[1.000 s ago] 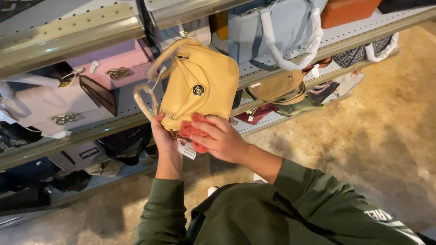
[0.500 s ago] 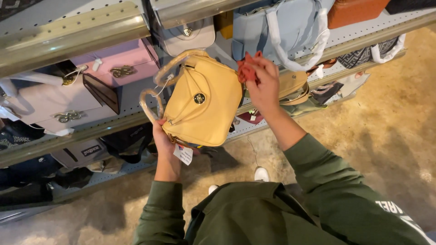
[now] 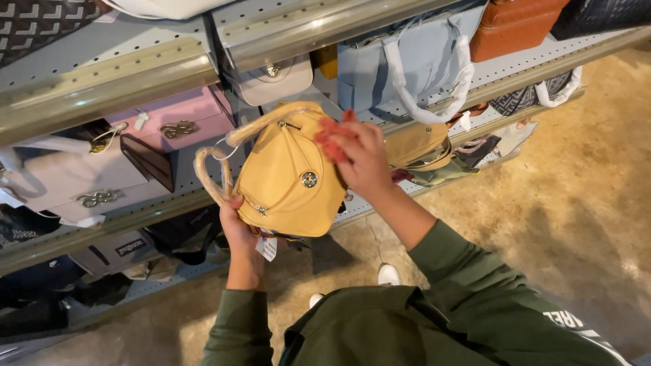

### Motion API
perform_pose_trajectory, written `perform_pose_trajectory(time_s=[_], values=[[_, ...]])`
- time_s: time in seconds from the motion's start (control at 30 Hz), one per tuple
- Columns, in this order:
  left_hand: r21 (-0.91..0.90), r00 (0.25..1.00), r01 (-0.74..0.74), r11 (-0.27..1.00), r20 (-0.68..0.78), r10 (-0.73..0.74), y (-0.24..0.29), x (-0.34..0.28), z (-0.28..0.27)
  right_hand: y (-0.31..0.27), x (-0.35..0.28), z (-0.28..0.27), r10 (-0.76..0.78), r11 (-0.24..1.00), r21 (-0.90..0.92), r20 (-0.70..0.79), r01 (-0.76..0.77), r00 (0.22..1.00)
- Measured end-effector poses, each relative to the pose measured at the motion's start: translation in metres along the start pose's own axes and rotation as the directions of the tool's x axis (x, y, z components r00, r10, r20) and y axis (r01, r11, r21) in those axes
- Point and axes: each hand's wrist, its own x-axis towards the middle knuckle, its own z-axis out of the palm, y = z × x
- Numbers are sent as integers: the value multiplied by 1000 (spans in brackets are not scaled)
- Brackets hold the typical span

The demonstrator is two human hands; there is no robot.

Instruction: The recorder uses a red cloth to wipe and clean various handbags on store shelves.

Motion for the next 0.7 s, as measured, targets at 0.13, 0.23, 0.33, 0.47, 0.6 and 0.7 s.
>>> perform_pose_trajectory(time_s=[0.13,0.23,0.33,0.47,0.6,0.7], values=[[-42,999,0,999,-38,-1,7,-10,12,20,-6,6,222,975,4,-111,-223,969],[15,997,-69,997,-27,70,4,-5,15,-13,16,-2,171,985,28,-145,-168,975],[162,983,-176,971,-24,182,-2,-11,11,-60,26,-3,12,997,82,24,-14,1000],[202,967,-249,947,-7,255,9,-18,39,-60,21,5,-76,991,118,113,63,991],[145,969,-237,961,-29,243,8,-11,11,-14,5,4,11,998,63,58,-15,998],[-5,988,-140,990,-63,140,11,-8,6,22,-16,6,231,971,81,-40,-227,972]])
